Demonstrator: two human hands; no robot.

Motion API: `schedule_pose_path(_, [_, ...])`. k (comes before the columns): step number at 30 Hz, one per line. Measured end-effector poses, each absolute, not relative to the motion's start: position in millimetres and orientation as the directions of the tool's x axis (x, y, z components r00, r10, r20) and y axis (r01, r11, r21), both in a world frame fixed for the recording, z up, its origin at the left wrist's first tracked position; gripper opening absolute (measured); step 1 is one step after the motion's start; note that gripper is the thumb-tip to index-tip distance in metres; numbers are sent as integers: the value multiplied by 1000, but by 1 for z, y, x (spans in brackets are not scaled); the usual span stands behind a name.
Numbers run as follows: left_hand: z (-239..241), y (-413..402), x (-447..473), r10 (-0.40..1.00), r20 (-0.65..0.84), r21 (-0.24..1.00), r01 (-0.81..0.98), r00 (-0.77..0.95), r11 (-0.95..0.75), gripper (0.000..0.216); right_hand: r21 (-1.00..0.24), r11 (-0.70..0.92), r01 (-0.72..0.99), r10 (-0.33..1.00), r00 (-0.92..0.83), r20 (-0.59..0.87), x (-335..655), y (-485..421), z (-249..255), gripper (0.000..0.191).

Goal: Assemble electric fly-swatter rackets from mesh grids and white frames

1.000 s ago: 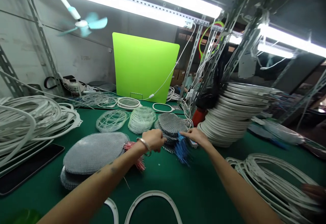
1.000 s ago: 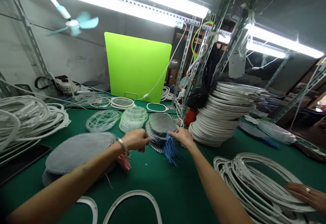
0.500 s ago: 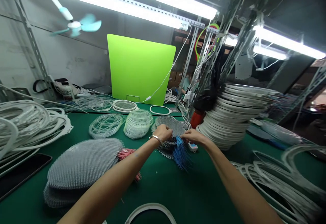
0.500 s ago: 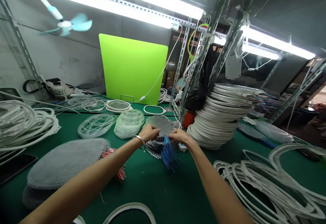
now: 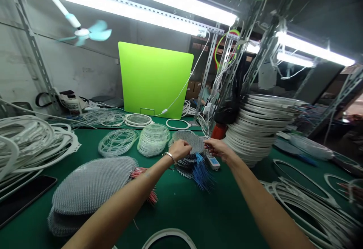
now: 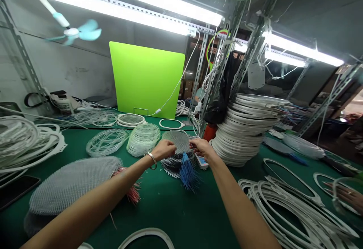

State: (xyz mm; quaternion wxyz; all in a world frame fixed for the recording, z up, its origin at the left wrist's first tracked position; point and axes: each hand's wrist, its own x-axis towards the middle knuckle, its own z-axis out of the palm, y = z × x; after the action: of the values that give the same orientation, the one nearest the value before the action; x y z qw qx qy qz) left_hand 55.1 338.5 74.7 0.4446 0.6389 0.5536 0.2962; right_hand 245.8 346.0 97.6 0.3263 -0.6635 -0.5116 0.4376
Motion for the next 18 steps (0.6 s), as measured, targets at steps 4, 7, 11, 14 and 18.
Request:
schedule_pose_path(4, [75,330,50,988,-130,933,349,85,93,28,-959,-230,166,970,118,-212,240,347,108,24])
schedule_pose_path(7, [88,343,50,976,-210,965,172,60,197,51,-991,-134,-19,984,116,-135,232,343,110,22])
schedule_pose_path(11, [101,368,60,944,-309,942,-101,118,321,55,-980,16,-196,992,122,-9,222,331,101,11])
schedule_pose_path(14, [101,372,73,957,-279,916,-276,85,292,33,-961,77,-265,994,98,53,220,317,93,10])
schedule_pose_path(18, [104,349,78,972,-228,877,-420,61,232,30,-941,133,-312,991,55,122,226,285,88,29])
